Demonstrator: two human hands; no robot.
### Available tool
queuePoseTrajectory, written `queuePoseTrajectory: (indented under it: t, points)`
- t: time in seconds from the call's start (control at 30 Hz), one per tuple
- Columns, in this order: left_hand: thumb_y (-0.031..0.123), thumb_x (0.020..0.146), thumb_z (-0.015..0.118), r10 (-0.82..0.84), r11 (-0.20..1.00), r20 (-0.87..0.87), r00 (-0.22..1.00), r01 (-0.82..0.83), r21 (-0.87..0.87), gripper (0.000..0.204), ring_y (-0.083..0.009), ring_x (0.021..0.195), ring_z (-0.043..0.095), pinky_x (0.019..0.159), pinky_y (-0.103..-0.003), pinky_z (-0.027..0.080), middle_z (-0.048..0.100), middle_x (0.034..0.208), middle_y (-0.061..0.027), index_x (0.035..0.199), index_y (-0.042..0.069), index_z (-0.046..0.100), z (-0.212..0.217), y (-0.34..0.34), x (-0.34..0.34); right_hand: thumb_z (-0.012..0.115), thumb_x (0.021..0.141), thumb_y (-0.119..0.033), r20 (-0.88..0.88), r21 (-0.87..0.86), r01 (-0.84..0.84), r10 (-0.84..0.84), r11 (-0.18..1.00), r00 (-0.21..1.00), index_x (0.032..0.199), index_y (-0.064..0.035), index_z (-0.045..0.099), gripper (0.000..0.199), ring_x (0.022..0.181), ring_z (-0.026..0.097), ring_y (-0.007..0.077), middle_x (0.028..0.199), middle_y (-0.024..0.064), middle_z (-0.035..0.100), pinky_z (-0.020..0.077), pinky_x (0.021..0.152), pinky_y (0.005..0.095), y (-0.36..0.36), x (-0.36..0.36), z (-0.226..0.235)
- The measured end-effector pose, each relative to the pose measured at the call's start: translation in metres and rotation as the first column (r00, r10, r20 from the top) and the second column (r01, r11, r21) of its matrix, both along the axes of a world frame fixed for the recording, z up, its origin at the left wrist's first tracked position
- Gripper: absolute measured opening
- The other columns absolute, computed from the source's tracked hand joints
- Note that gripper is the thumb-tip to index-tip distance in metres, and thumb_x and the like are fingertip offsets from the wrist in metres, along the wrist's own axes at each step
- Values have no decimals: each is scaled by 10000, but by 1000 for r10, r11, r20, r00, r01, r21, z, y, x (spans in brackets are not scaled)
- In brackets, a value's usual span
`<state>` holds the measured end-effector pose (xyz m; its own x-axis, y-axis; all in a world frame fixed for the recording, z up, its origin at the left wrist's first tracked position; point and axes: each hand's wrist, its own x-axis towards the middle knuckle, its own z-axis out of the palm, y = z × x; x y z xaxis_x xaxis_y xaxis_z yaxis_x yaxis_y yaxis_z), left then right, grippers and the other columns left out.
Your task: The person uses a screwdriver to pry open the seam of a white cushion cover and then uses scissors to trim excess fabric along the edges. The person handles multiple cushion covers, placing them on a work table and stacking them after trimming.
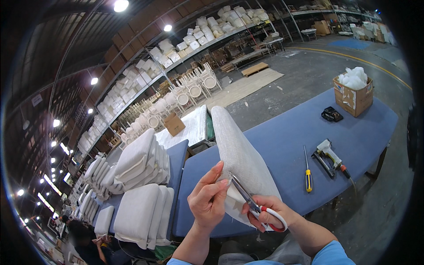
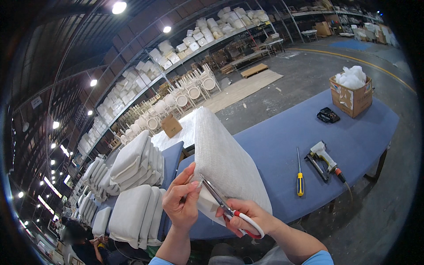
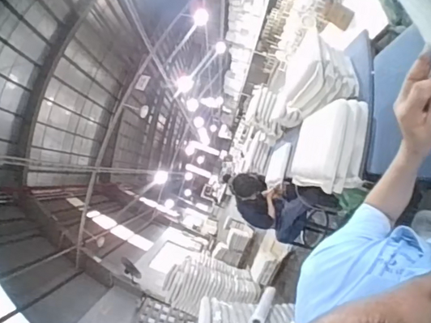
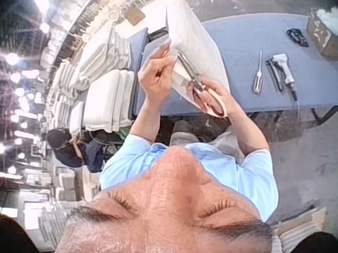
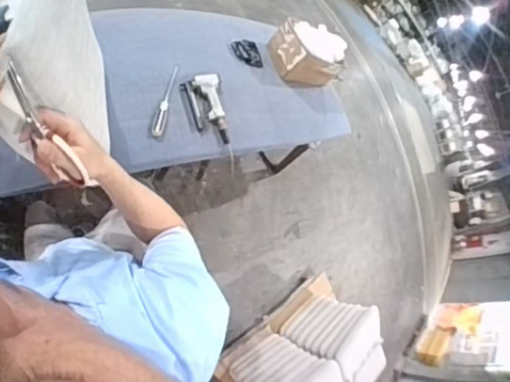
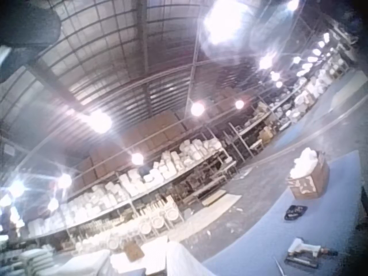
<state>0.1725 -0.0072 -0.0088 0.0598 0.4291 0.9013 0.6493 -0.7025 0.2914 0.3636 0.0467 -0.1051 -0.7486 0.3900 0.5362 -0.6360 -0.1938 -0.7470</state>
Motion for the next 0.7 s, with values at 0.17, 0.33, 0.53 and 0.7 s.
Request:
queuePoseTrajectory:
  t: [0.17,0.33,0.53,0.7]
  points:
    - [-80,912,749,-46,999,54,998,47,-18,82,-353,1250,687,1048,-390,568,678,1324,-308,977,-33,734,-2,-1,-1,696,986,-569,16,14,-1,1,1000,1000,1231,-25,651,598,550,578,104,713,12,609,427,544,250,5,3,-2]
    - [-79,911,751,-79,996,89,993,82,-21,76,-351,1261,681,1047,-383,565,680,1324,-305,963,-28,731,-5,0,-3,704,983,-559,26,23,1,-2,1000,1000,1231,-20,658,595,554,580,105,716,8,610,428,549,249,7,3,-8]
    - [-70,910,759,-81,995,116,990,87,-44,79,-337,1247,692,1002,-358,578,696,1309,-292,961,-16,733,-6,-1,-4,713,976,-560,38,55,36,-38,998,999,1241,-9,665,613,564,568,92,712,-3,589,411,539,246,8,5,-5]
    - [-59,911,764,-91,994,144,985,97,-39,74,-327,1230,703,992,-355,582,693,1314,-293,960,-15,732,-8,1,-2,767,939,-538,37,51,76,-78,996,996,1260,4,675,637,556,541,77,708,-18,568,386,532,245,12,0,-11]
